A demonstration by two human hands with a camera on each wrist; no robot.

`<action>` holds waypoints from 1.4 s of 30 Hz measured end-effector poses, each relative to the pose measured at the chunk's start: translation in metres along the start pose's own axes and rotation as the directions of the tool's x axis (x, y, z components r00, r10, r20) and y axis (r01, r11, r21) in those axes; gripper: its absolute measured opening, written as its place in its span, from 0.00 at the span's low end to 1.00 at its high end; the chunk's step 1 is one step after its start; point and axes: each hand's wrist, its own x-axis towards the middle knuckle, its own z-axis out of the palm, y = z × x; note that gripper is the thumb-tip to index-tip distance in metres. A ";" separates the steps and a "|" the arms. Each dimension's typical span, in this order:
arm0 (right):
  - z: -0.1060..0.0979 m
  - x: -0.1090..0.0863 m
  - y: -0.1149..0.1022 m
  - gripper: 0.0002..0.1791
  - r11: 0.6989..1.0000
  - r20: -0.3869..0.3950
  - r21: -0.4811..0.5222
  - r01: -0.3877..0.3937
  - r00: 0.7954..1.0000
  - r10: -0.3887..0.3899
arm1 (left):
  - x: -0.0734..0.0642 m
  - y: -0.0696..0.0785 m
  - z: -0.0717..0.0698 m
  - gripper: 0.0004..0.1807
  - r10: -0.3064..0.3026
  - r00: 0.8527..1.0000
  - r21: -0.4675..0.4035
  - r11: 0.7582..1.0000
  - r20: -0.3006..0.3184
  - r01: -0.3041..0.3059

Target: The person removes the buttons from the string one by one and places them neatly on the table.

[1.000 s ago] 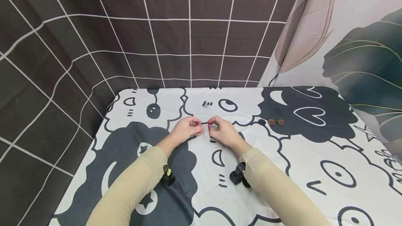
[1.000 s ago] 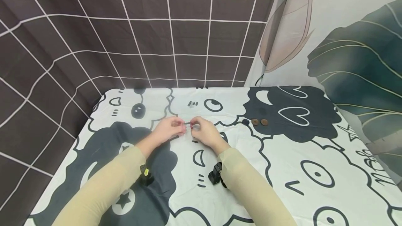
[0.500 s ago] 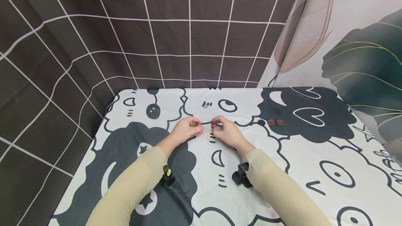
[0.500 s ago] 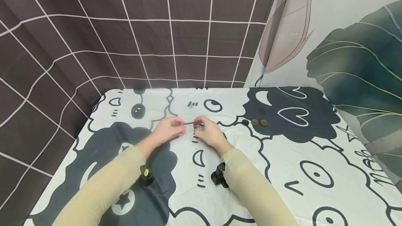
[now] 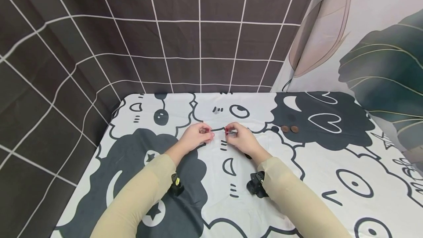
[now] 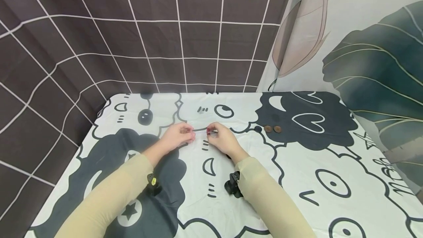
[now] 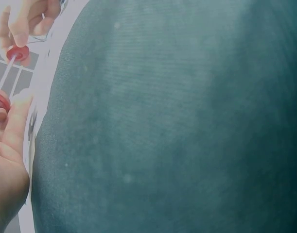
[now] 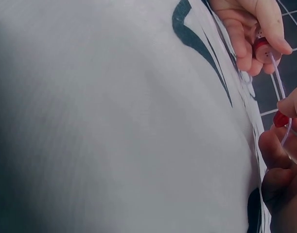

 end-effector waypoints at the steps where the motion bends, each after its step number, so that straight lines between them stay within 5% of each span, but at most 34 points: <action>1: 0.000 0.000 0.000 0.19 1.000 0.001 -0.001 0.000 1.000 0.000 | 0.000 0.000 0.000 0.15 -0.002 1.000 0.004 1.000 -0.002 0.002; 42: -0.024 -0.009 0.023 0.20 1.000 -0.055 -0.005 -0.016 0.998 0.015 | -0.002 0.001 0.000 0.16 -0.015 1.000 0.010 1.000 -0.005 0.015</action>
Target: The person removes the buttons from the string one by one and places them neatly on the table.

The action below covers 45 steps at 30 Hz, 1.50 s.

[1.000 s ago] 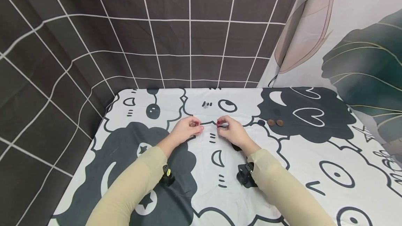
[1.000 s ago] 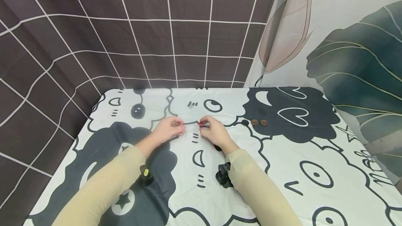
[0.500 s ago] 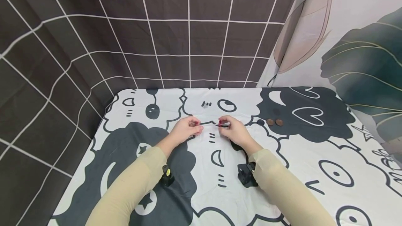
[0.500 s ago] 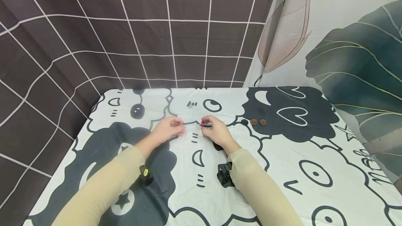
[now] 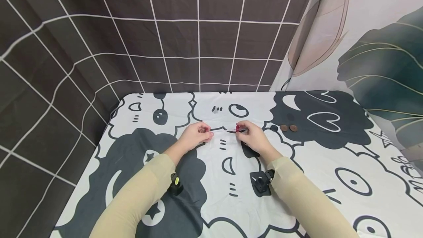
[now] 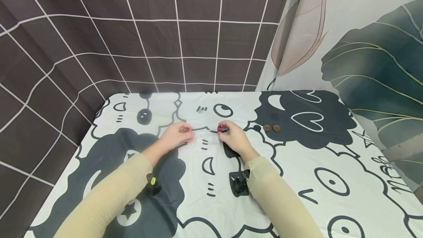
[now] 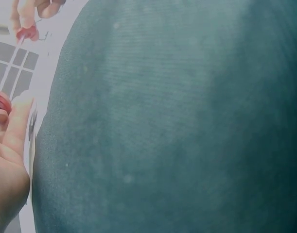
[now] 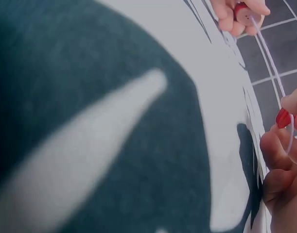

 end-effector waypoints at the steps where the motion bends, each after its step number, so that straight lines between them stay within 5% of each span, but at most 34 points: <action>1: -0.001 0.000 0.001 0.20 1.000 -0.003 -0.001 0.001 1.000 -0.001 | 0.000 0.000 0.000 0.16 0.000 1.000 0.000 1.000 0.000 0.000; 31: -0.027 -0.010 0.019 0.20 0.995 -0.030 -0.022 -0.097 0.995 0.096 | 0.001 0.000 0.001 0.14 -0.016 1.000 -0.054 0.998 -0.001 0.016; 45: -0.040 -0.014 0.030 0.23 0.989 -0.031 -0.033 -0.144 0.989 0.143 | -0.001 0.004 0.001 0.16 -0.012 1.000 0.007 1.000 0.000 0.012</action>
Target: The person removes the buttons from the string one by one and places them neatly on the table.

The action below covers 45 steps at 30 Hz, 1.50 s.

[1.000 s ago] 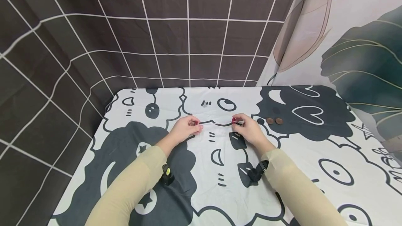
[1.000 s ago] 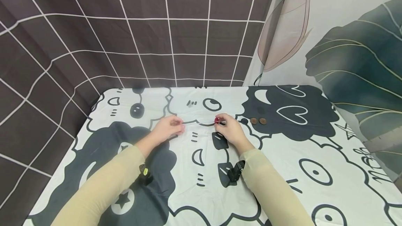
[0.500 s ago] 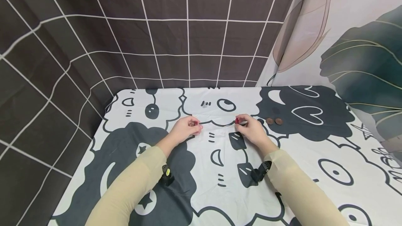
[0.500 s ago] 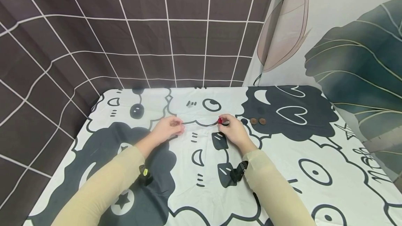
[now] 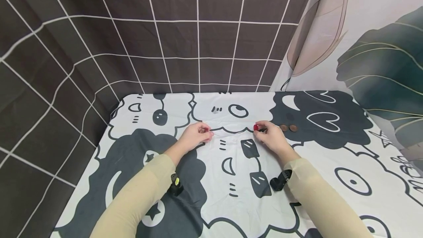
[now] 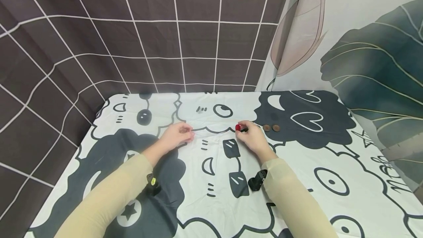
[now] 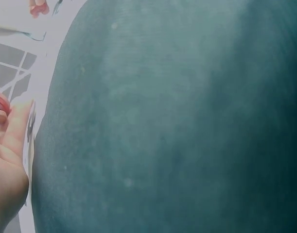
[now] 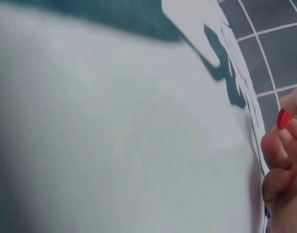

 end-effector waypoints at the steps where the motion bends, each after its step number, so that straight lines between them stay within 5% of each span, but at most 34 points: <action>1: -0.001 0.000 0.001 0.22 1.000 0.003 -0.005 -0.003 1.000 0.003 | 0.000 0.000 0.000 0.16 0.001 1.000 0.004 1.000 0.002 -0.001; 25: -0.033 -0.007 0.026 0.19 0.986 -0.032 -0.165 0.014 0.999 -0.020 | 0.003 -0.002 0.000 0.16 0.026 1.000 0.107 0.994 0.005 -0.026; 38: -0.048 -0.016 0.040 0.25 0.981 -0.044 -0.184 -0.066 0.997 0.059 | 0.002 -0.001 0.000 0.16 0.023 1.000 0.123 0.992 -0.001 -0.023; 45: -0.056 -0.020 0.047 0.20 0.977 -0.092 -0.206 -0.050 0.995 0.032 | 0.001 -0.001 -0.002 0.17 0.042 0.999 0.176 0.984 -0.001 -0.042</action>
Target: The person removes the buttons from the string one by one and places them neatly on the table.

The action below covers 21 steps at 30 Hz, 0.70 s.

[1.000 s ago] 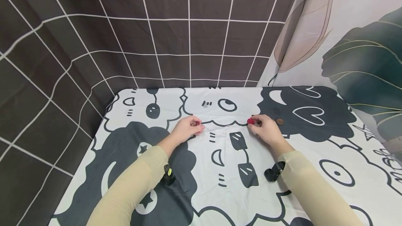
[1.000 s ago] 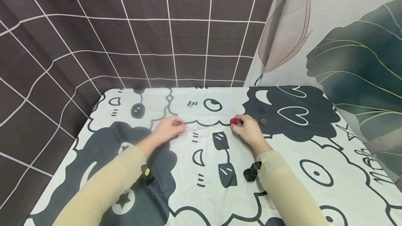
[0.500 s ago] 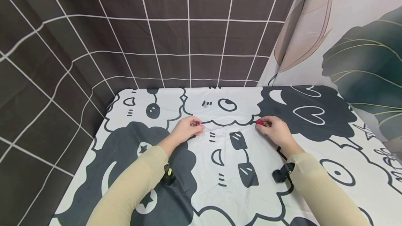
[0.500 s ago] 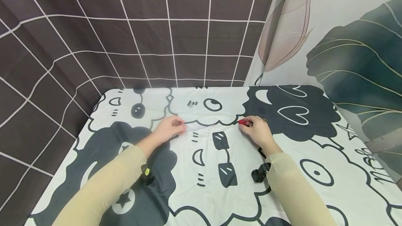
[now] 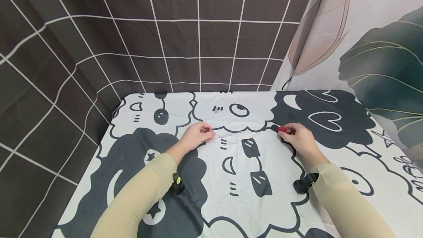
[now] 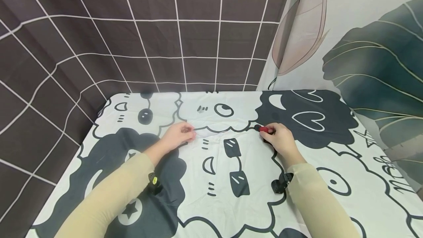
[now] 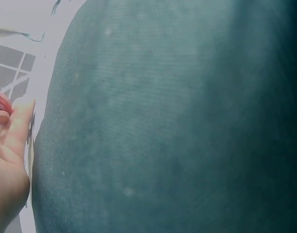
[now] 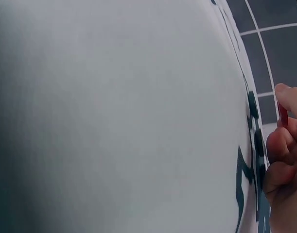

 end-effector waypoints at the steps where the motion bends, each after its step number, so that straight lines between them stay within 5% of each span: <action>1: 0.000 0.000 0.001 0.20 1.000 -0.008 0.000 0.002 1.000 -0.002 | 0.000 0.000 0.000 0.17 0.003 1.000 0.014 1.000 -0.003 -0.003; 21: -0.012 -0.009 0.014 0.21 0.998 -0.032 -0.038 -0.056 0.998 0.055 | 0.001 -0.002 0.000 0.17 0.005 1.000 0.016 1.000 -0.001 -0.004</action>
